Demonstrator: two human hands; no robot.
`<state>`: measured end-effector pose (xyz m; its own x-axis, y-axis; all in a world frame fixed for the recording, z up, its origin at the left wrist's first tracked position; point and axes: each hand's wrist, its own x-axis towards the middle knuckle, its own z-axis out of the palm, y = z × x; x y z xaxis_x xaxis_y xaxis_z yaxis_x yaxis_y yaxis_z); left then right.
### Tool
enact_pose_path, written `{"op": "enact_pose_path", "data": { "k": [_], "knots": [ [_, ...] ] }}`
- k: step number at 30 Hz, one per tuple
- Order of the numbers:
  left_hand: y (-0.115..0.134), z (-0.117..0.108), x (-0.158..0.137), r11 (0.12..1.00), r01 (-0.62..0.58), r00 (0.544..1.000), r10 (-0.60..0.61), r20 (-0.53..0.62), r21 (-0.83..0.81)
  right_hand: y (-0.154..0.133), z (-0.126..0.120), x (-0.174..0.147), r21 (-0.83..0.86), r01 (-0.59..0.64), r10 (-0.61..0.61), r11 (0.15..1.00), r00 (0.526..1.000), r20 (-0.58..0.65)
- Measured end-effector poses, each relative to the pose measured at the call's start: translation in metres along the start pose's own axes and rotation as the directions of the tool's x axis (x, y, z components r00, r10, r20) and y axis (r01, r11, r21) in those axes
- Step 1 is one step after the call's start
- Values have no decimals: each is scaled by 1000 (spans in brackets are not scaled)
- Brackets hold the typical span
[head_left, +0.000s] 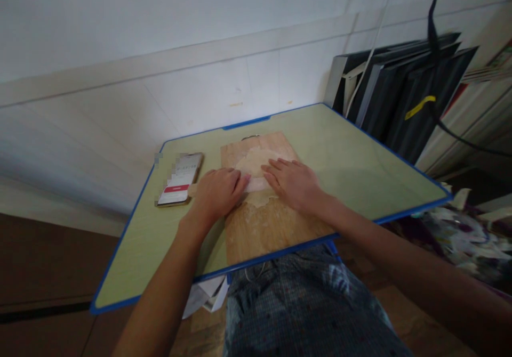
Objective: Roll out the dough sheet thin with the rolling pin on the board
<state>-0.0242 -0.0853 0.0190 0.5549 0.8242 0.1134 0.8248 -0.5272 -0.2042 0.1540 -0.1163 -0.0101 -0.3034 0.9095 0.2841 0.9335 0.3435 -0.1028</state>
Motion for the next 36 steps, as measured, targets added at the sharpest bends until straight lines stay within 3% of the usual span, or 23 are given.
{"op": "enact_pose_path", "data": {
  "k": [7,15,19,23,30,36],
  "knots": [
    [-2,1,0,1000,-12,1000,12,-8,-7,-3,-4,-14,58,57,-57,997,998,1],
    [-2,-1,0,1000,7,1000,-7,13,-21,26,4,57,115,64,-88,991,972,217],
    [-5,-1,-1,1000,11,1000,-11,26,-1,37,14,89,79,149,-163,986,960,228],
    [-6,-2,-1,1000,18,999,-18,35,4,39,17,100,67,68,-81,995,971,226],
    [-4,-1,-2,1000,22,1000,-22,21,1,24,6,59,73,70,-85,995,973,214],
    [-5,2,-2,1000,5,1000,-5,14,-28,1,2,14,-7,20,-20,1000,999,33]
  ]
}}
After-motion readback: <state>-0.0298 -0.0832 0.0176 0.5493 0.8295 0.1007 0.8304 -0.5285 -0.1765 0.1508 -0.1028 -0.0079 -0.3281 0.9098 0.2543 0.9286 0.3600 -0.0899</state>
